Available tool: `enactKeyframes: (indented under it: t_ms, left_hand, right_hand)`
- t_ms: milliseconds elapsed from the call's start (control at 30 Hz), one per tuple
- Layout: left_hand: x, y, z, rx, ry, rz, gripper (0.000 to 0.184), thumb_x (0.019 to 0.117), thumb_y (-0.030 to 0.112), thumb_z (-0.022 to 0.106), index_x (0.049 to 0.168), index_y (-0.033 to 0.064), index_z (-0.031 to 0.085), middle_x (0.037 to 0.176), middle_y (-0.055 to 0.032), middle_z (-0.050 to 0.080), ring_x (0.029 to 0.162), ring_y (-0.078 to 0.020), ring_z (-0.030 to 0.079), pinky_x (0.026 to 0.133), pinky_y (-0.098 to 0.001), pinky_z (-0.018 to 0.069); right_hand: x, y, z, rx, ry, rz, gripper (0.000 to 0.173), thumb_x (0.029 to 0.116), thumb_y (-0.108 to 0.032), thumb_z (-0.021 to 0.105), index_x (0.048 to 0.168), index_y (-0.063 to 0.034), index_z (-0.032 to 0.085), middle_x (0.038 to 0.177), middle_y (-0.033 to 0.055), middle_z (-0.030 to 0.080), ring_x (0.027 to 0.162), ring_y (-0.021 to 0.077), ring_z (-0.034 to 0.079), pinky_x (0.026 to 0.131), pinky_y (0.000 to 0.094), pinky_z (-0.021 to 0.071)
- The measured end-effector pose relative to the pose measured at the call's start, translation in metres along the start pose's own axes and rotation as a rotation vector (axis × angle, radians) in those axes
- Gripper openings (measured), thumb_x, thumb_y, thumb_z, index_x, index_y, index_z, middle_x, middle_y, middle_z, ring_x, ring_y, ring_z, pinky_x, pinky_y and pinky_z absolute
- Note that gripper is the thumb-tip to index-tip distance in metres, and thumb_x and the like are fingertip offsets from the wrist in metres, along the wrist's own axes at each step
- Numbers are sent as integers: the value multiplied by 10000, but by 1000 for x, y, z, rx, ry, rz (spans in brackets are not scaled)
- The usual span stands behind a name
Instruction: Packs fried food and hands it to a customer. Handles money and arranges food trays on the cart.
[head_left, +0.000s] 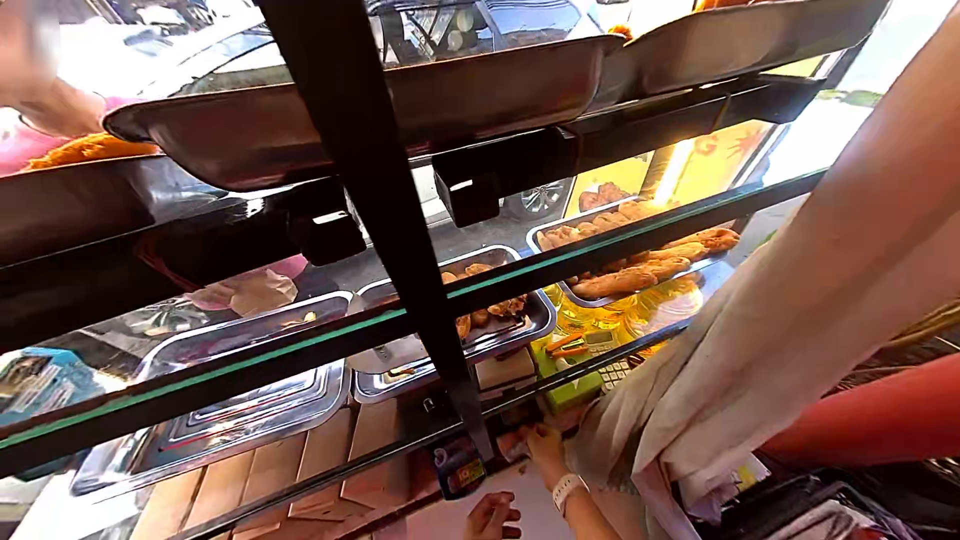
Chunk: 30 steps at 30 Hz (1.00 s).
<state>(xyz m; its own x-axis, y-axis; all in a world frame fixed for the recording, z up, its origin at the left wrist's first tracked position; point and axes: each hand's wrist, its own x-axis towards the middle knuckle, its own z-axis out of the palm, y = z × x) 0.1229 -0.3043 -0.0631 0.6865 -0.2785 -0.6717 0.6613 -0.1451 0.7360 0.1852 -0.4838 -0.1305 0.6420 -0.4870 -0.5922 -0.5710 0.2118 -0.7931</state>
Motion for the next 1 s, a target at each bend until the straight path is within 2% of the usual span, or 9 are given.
enactKeyframes:
  t_ms: [167,233,333,467,533,633,833,900,1000]
  left_hand:
    - [25,-16,34,139,161,-77,620,1008,329,656,1448,-53,446,1247,-306,638,1073,-416,666,892,-572,540]
    - [32,-23,44,136,183,2,547,982,297,700,1354,-73,548,1220,-282,659,1061,-391,678,895,-558,552]
    - [38,-19,61,186,309,360,267,921,137,742,1075,-78,709,1005,-209,733,935,-283,726,880,-459,588]
    - [50,9,76,212,354,589,203,993,160,642,1051,-31,678,804,-102,695,655,-159,688,638,-352,609]
    - [53,25,74,248,365,520,242,1027,203,603,1023,-32,658,731,-105,651,557,-178,644,566,-367,583]
    - [55,31,68,332,353,304,444,1064,335,533,914,-51,692,746,-148,660,638,-249,664,679,-450,579]
    - [40,-6,54,313,-11,-44,643,1049,548,476,788,2,695,628,-77,654,542,-176,643,603,-387,571]
    - [35,-18,54,249,-80,-116,599,1054,529,483,862,6,702,634,-55,646,553,-155,642,598,-364,574]
    - [38,-19,55,100,-68,-102,414,1074,370,527,1190,-10,646,938,-138,718,782,-227,713,738,-421,600]
  right_hand:
    - [-46,37,-54,-131,-84,46,262,962,-190,728,846,36,664,802,157,686,735,236,694,735,427,602]
    - [-58,39,-70,-251,-168,-89,291,1009,-228,646,915,42,700,824,150,696,769,233,681,778,435,564]
    - [-67,26,-84,-378,-251,-200,378,1064,-294,546,866,-7,692,699,63,692,653,165,661,715,398,547]
    - [-69,-13,-89,-548,-169,-306,434,1047,-380,560,975,13,729,840,136,721,796,263,704,799,488,565]
    - [-62,-30,-86,-547,-137,-457,366,980,-326,675,1103,15,727,977,175,710,880,288,690,824,473,566]
    - [-50,-54,-72,-618,-98,-576,215,905,-184,741,1013,0,766,922,174,724,852,296,687,827,494,550]
    - [-9,-72,-13,-1055,-126,-178,311,886,-223,726,1137,-40,716,1119,194,725,1054,354,710,902,561,571]
    - [-7,-66,5,-1172,-105,-158,351,910,-194,700,1217,-27,677,1232,213,684,1164,369,665,955,558,549]
    - [-7,-55,12,-1045,-8,-271,469,937,-195,683,1352,4,595,1211,241,692,1152,392,672,984,555,530]
